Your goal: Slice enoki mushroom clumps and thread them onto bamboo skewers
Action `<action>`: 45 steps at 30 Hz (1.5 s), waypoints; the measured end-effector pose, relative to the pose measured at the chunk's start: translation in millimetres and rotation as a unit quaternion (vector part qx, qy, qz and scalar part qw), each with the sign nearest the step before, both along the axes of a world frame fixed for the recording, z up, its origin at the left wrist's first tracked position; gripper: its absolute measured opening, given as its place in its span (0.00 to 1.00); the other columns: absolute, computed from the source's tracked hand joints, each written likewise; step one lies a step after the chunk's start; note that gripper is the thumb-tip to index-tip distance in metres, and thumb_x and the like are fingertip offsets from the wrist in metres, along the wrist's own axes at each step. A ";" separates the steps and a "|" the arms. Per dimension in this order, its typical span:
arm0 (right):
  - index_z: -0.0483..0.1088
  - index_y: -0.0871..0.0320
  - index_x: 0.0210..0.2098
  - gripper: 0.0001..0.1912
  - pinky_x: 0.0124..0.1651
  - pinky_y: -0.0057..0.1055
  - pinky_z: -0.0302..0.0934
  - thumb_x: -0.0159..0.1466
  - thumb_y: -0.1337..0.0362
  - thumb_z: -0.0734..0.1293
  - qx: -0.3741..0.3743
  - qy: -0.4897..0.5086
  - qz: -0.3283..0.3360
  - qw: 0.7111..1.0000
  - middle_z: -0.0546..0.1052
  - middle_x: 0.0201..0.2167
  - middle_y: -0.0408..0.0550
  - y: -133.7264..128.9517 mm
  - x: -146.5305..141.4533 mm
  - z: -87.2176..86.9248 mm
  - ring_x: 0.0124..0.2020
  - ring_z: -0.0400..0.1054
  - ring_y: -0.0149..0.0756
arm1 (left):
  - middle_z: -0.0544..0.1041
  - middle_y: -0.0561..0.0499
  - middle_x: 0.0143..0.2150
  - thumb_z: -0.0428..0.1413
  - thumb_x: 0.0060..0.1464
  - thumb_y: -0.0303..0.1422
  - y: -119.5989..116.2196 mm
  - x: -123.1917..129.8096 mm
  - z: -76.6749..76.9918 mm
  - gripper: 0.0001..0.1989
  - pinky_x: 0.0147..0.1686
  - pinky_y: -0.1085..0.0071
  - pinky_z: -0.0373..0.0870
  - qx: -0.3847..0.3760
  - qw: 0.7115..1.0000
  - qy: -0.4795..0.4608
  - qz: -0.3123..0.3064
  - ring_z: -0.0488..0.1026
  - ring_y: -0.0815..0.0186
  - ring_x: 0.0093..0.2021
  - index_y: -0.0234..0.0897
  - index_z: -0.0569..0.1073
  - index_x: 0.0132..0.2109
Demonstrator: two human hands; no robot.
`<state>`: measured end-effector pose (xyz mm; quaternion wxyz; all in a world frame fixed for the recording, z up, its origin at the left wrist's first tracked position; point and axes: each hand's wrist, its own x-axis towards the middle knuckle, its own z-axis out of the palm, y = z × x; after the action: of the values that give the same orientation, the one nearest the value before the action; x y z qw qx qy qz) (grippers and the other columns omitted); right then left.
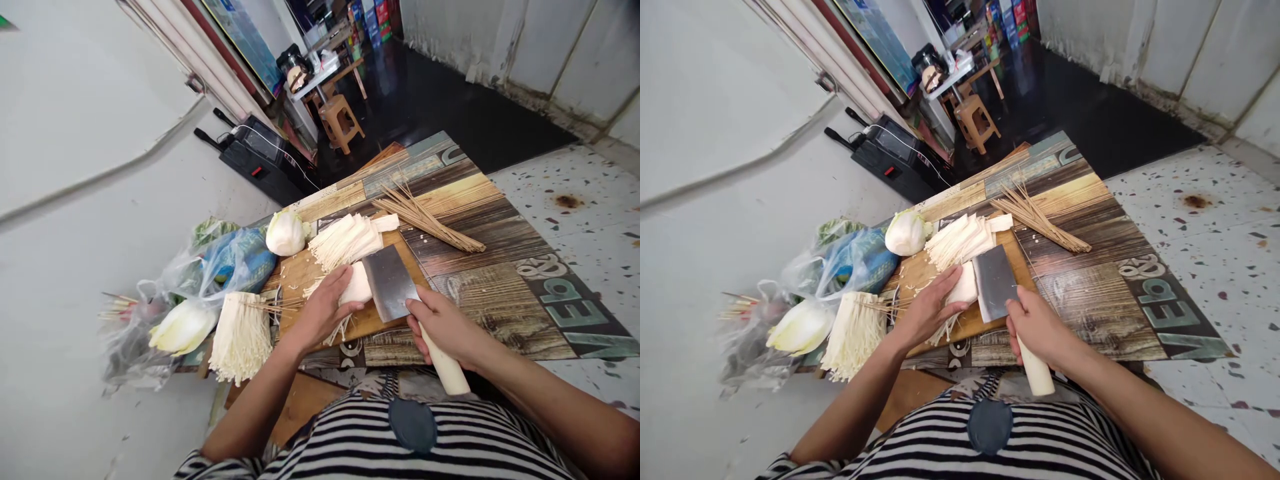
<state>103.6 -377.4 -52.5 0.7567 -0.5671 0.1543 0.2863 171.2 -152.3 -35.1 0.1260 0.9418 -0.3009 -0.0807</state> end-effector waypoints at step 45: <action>0.51 0.53 0.30 0.08 0.10 0.24 0.56 0.66 0.63 0.54 -0.001 -0.037 -0.007 0.999 0.61 0.15 0.30 3.2 -7.1 -4.7 0.10 0.55 0.25 | 0.60 0.40 0.65 0.58 0.53 0.49 3.5 5.3 -5.5 0.35 0.65 0.57 0.53 -0.108 0.993 0.048 0.030 0.58 0.55 0.65 0.35 0.64 0.63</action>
<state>96.5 -374.3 -57.2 0.7631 -0.5772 0.1306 0.2597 176.5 -148.8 -40.5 0.2437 0.9262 -0.2734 -0.0891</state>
